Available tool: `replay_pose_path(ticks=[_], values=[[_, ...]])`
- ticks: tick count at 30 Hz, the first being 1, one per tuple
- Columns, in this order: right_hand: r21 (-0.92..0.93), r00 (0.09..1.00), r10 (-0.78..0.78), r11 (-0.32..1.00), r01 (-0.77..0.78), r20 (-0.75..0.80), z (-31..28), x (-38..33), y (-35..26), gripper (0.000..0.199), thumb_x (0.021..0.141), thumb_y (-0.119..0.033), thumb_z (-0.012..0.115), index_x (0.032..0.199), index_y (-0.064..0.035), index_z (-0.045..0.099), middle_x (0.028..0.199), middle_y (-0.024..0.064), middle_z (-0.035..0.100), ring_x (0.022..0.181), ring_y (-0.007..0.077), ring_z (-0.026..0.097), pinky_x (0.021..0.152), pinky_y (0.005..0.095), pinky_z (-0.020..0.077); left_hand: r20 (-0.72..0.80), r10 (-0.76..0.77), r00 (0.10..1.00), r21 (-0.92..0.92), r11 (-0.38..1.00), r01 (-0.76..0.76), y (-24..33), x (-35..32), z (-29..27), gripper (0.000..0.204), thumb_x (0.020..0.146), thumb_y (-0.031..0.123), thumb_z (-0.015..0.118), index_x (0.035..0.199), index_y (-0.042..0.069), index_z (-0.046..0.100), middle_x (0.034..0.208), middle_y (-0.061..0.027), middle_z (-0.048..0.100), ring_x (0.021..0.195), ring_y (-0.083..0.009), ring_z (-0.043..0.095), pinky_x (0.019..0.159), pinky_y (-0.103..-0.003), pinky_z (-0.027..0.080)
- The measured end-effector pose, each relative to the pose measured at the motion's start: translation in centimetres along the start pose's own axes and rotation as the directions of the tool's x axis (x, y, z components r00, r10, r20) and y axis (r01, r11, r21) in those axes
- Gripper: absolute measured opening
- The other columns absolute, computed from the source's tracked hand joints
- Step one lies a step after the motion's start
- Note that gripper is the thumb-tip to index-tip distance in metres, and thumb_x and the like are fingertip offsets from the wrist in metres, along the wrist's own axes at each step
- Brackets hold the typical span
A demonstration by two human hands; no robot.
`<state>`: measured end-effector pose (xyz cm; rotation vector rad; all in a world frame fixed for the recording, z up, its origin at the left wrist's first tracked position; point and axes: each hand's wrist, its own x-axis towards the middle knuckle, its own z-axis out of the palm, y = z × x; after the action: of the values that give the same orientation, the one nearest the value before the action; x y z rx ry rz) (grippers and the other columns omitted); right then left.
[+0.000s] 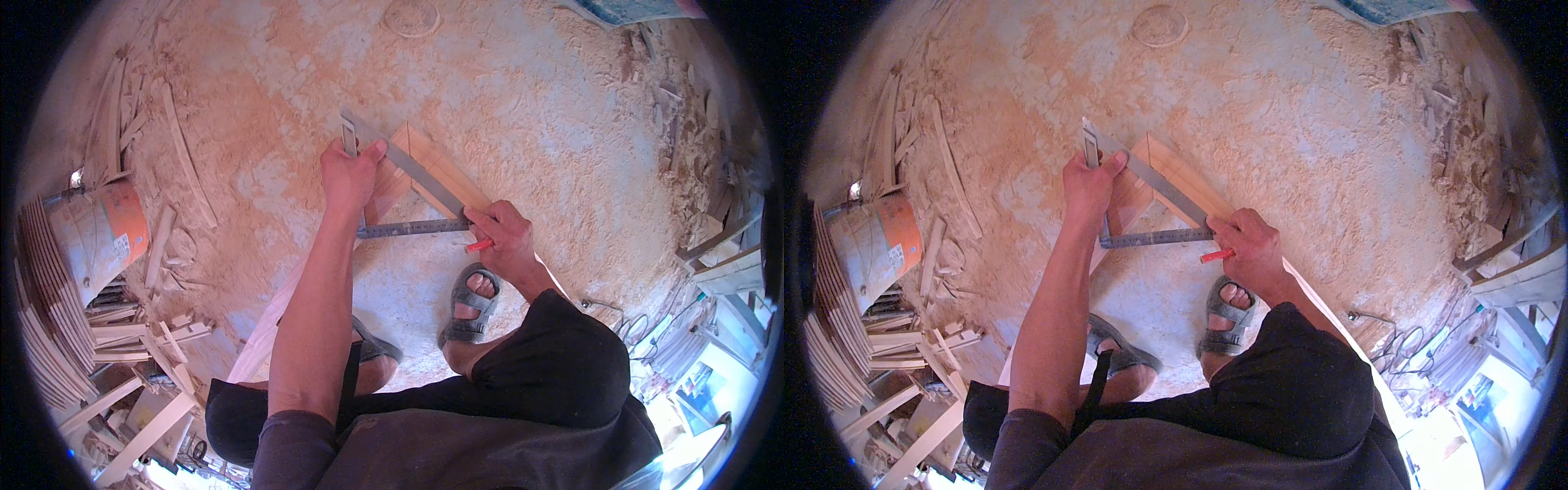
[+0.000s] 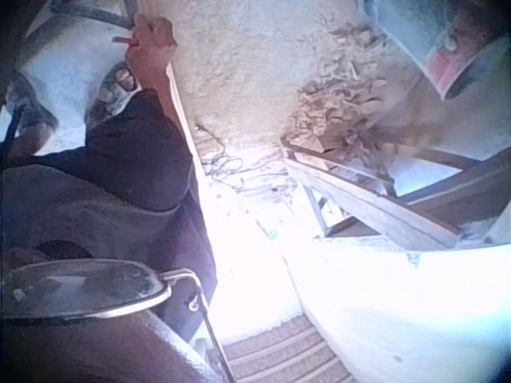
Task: The person aligns two pieces of wood on the floor, uses a square tool and a pencil to mark lines on the wood, and checks the alignment multiple times.
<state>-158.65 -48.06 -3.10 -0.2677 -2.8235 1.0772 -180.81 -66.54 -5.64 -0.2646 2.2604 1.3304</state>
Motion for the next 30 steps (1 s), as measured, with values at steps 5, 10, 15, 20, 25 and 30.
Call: replay_pose_path(ticks=[5,10,15,20,25,30], values=[[0.013,1.000,-0.002,1.000,0.002,-0.010,0.2,0.0,0.1,0.041,0.070,0.004,0.074,0.108,-0.0103,0.078,0.085,0.0062,0.063,0.078,0.0262,0.067,0.059,0.0404,0.0552,0.022,-0.041,0.999,-0.022,0.999,0.041,0.2,0.0,0.0,0.021,0.084,0.016,0.082,0.093,-0.001,0.073,0.085,-0.0134,0.076,0.077,-0.0222,0.071,0.074,-0.038,0.054],[0.017,1.000,-0.010,1.000,0.011,-0.011,0.1,0.0,-0.1,0.041,0.068,0.005,0.074,0.107,-0.0096,0.078,0.085,0.0062,0.064,0.078,0.0261,0.067,0.059,0.0401,0.0552,0.018,-0.029,0.999,-0.014,0.999,0.029,-0.7,0.4,0.0,0.021,0.084,0.017,0.082,0.090,0.000,0.072,0.082,-0.0117,0.075,0.075,-0.0210,0.069,0.073,-0.038,0.054],[0.039,0.999,-0.012,0.999,0.013,-0.037,0.2,0.0,0.0,0.040,0.067,0.005,0.074,0.104,-0.0091,0.077,0.085,0.0060,0.065,0.077,0.0258,0.067,0.059,0.0395,0.0551,0.020,-0.020,1.000,-0.005,1.000,0.020,-0.6,0.5,0.1,0.020,0.084,0.016,0.082,0.088,0.000,0.071,0.081,-0.0110,0.074,0.075,-0.0210,0.069,0.073,-0.038,0.054],[0.038,0.999,-0.023,0.999,0.025,-0.044,0.1,0.2,-0.4,0.039,0.067,0.006,0.074,0.104,-0.0092,0.077,0.083,0.0059,0.065,0.077,0.0261,0.067,0.059,0.0394,0.0550,0.031,-0.024,0.999,-0.015,1.000,0.025,-0.5,0.4,0.0,0.019,0.084,0.016,0.081,0.090,0.000,0.071,0.082,-0.0116,0.075,0.076,-0.0217,0.069,0.073,-0.039,0.054],[0.035,0.999,-0.024,0.999,0.025,-0.035,0.2,0.1,-0.1,0.037,0.069,0.004,0.074,0.104,-0.0090,0.077,0.085,0.0065,0.066,0.079,0.0270,0.067,0.060,0.0399,0.0551,0.035,0.003,0.999,0.041,0.999,-0.004,0.2,0.1,-0.2,0.022,0.084,0.016,0.081,0.093,-0.002,0.072,0.085,-0.0129,0.076,0.078,-0.0226,0.070,0.074,-0.039,0.054],[0.038,1.000,-0.010,0.999,0.010,-0.008,-0.1,0.2,-0.3,0.032,0.075,0.001,0.075,0.105,-0.0083,0.078,0.087,0.0094,0.065,0.079,0.0292,0.068,0.061,0.0381,0.0555,0.038,-0.037,0.999,0.045,0.998,0.036,0.9,-0.3,-0.3,0.024,0.084,0.017,0.082,0.094,-0.002,0.072,0.085,-0.0153,0.076,0.078,-0.0254,0.071,0.074,-0.040,0.054]])
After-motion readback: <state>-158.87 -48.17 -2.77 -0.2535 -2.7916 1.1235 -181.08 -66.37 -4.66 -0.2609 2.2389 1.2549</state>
